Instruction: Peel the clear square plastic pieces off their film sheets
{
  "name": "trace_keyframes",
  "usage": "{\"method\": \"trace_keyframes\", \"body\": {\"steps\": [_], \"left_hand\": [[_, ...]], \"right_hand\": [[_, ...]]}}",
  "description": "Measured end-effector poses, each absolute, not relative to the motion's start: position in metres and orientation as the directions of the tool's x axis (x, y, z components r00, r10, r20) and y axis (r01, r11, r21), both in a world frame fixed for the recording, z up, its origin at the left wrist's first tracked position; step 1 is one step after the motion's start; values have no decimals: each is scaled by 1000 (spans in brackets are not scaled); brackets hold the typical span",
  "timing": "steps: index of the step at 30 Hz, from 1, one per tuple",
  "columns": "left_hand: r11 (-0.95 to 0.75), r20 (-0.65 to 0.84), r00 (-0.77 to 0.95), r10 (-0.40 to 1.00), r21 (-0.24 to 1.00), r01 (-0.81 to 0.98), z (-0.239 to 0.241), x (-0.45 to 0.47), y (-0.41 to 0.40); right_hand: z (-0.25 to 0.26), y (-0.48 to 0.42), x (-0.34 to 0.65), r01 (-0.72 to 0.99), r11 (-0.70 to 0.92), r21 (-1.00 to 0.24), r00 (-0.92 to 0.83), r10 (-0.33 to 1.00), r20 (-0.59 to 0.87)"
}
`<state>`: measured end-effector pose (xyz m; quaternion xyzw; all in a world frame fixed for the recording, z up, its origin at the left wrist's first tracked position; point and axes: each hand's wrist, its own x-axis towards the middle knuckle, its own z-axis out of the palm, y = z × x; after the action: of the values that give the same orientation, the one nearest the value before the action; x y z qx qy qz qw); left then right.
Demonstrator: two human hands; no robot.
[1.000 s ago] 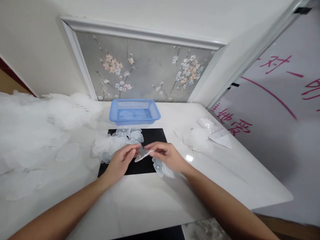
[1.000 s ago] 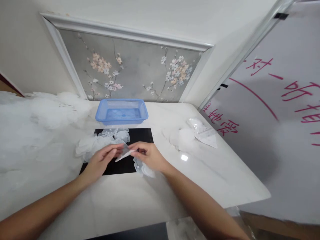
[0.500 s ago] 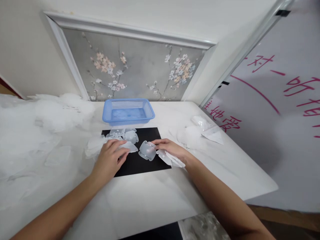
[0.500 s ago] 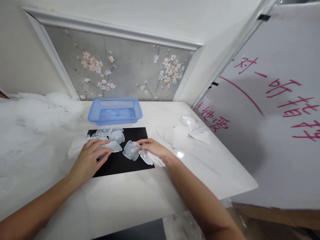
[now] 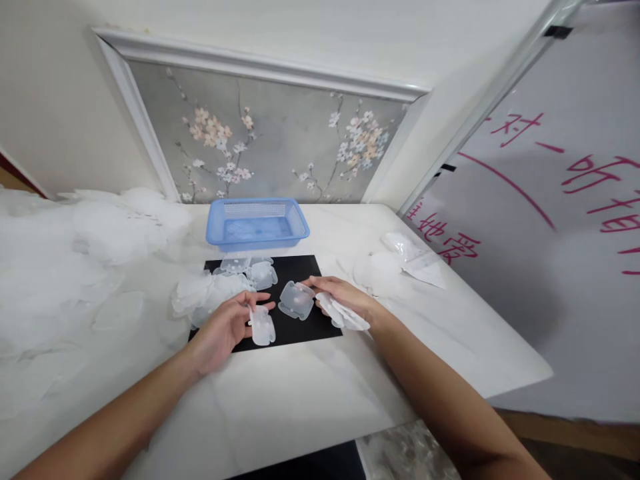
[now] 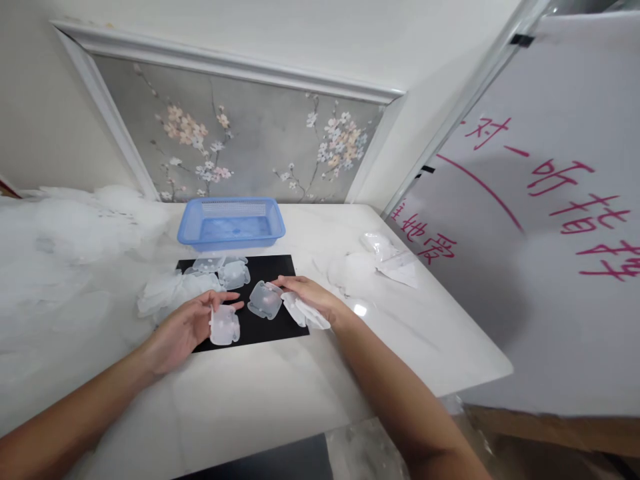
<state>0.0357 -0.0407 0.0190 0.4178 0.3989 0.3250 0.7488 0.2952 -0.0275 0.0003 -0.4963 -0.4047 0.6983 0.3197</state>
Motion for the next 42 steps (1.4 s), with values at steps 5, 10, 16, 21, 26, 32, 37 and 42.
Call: {"method": "trace_keyframes", "body": {"steps": [5, 10, 16, 21, 26, 32, 37, 42], "left_hand": [[567, -359, 506, 784, 746, -350, 24, 35, -40], [621, -409, 496, 766, 672, -405, 28, 35, -39], [654, -366, 573, 733, 611, -446, 24, 37, -39], [631, -287, 601, 745, 596, -497, 20, 37, -41], [592, -261, 580, 772, 627, -506, 21, 37, -43], [568, -267, 570, 777, 688, -451, 20, 39, -44], [151, -75, 384, 920, 973, -173, 16, 39, -42], [-414, 223, 396, 891, 757, 506, 2, 36, -28]], "right_hand": [[-4, -26, 298, -41, -444, -895, -310, 857, -412], [-3, -28, 294, -64, -401, -914, -325, 874, -361], [2, -33, 281, -69, -222, -973, -183, 961, -207], [4, -43, 272, 226, 68, -972, -149, 988, 35], [-2, -51, 263, 387, 441, -810, -351, 883, 313], [-5, -60, 249, 363, 576, -733, -524, 776, 350], [3, -63, 245, 266, 305, -915, -416, 892, 177], [4, -47, 261, 128, -195, -972, -233, 947, -221]]}}
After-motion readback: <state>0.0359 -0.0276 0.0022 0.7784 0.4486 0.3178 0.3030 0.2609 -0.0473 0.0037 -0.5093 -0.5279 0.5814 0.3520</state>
